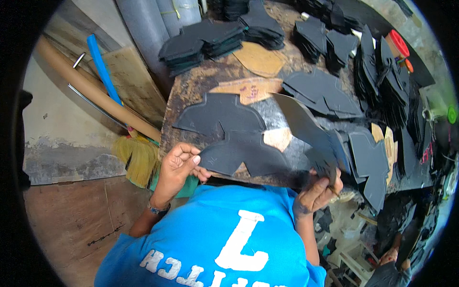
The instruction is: The person aligns black shoe sole pieces with a cardboard template on a workbench, then stacks the aligned pieces into neat piles. The person also handles larger sole pieces and organizes them into separate stacks.
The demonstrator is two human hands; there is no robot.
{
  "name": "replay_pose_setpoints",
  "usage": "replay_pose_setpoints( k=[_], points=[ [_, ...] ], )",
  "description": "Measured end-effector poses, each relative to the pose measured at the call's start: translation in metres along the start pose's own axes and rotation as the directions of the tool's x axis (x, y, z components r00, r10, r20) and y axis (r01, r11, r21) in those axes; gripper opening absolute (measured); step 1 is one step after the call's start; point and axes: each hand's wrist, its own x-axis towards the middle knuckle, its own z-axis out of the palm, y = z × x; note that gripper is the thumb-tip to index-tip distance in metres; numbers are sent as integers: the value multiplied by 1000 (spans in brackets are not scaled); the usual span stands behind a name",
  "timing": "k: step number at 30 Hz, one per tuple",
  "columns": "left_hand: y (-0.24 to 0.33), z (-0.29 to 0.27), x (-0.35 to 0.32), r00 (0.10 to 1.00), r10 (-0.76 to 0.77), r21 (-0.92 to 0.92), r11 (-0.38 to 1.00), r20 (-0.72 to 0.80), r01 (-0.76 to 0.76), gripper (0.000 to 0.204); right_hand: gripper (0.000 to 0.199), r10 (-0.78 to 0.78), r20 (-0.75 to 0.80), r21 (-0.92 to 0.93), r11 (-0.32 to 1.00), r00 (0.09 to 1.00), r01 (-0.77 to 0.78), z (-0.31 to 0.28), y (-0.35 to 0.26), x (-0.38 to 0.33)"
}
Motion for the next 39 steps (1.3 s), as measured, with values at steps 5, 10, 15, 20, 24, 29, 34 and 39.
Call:
replay_pose_setpoints(
  k=[5, 10, 15, 20, 24, 29, 34, 39],
  points=[
    [-3, -8, 2, 999, -49, 283, 958, 3, 46, 21, 22, 230, 3, 224, 948, 973, -225, 6, -23, 11],
    [9, -14, 2, 994, -107, 438, 893, -4, 98, 26, 32, 431, -29, 275, 871, 902, -407, 12, -41, 31],
    [12, -15, 6, 995, -93, 460, 885, 34, 67, 29, 29, 556, 250, 32, 813, 793, -581, 21, -42, 31],
    [18, -18, 9, 986, -161, 500, 858, 34, 122, 30, 21, 494, 407, -364, 859, 769, -359, 39, -29, 18],
    [19, -16, 11, 987, -157, 551, 828, 45, 107, 30, 21, 508, 426, -455, 836, 749, -307, 38, -32, 19],
    [16, -14, 13, 991, -131, 549, 831, 39, 88, 31, 20, 554, 418, -472, 810, 720, -348, 39, -37, 20],
    [15, -12, 14, 992, -124, 580, 810, 19, 90, 30, 20, 493, 435, -512, 824, 753, -243, 41, -38, 20],
    [16, -14, 14, 991, -128, 543, 836, 51, 80, 32, 18, 480, 439, -535, 819, 759, -208, 44, -38, 22]
  ],
)
